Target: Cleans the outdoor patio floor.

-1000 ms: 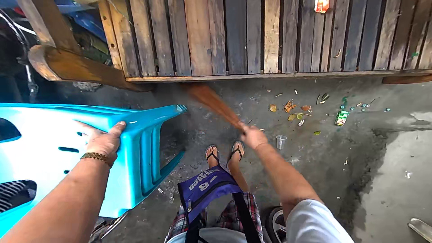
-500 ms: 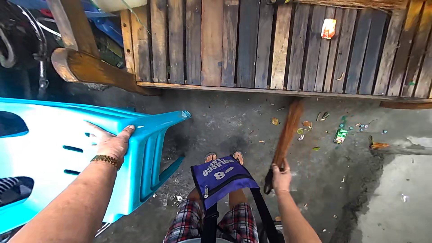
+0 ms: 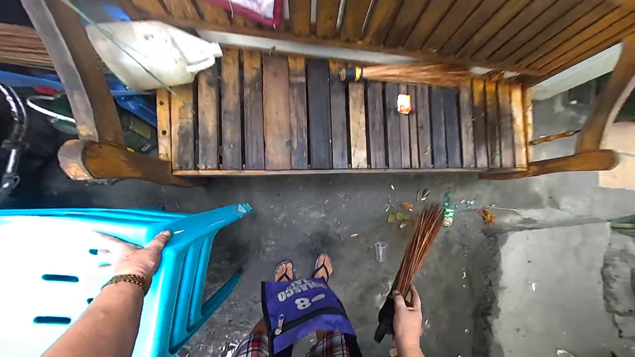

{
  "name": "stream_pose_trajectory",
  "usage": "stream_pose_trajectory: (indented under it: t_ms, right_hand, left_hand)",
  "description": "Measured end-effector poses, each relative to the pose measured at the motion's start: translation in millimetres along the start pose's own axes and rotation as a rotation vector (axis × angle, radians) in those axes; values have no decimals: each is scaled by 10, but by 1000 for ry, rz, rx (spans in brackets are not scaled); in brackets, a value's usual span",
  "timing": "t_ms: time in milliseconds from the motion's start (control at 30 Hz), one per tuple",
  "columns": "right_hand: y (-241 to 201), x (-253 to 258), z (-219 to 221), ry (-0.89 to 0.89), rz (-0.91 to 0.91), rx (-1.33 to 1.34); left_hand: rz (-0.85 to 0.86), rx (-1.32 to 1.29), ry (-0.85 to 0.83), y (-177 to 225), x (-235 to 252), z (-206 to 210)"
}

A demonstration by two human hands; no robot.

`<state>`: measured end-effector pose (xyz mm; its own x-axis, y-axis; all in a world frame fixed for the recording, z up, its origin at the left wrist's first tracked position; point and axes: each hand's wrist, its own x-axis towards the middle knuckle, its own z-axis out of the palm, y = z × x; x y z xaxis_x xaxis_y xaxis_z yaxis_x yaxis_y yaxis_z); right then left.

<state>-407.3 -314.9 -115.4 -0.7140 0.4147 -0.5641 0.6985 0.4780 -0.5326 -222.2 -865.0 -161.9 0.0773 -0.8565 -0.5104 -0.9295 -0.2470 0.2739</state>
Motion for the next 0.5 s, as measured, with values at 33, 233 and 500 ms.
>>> stream_pose_trajectory:
  t_ms: [33, 233, 500]
  right_hand:
    - [-127, -44, -8, 9, -73, 32]
    - [-1382, 673, 553, -268, -430, -105]
    - [-1558, 929, 1047, -129, -357, -32]
  left_hand:
    - [1, 1, 1, 4, -2, 6]
    - [18, 27, 2, 42, -76, -16]
    - [18, 4, -1, -5, -59, -2]
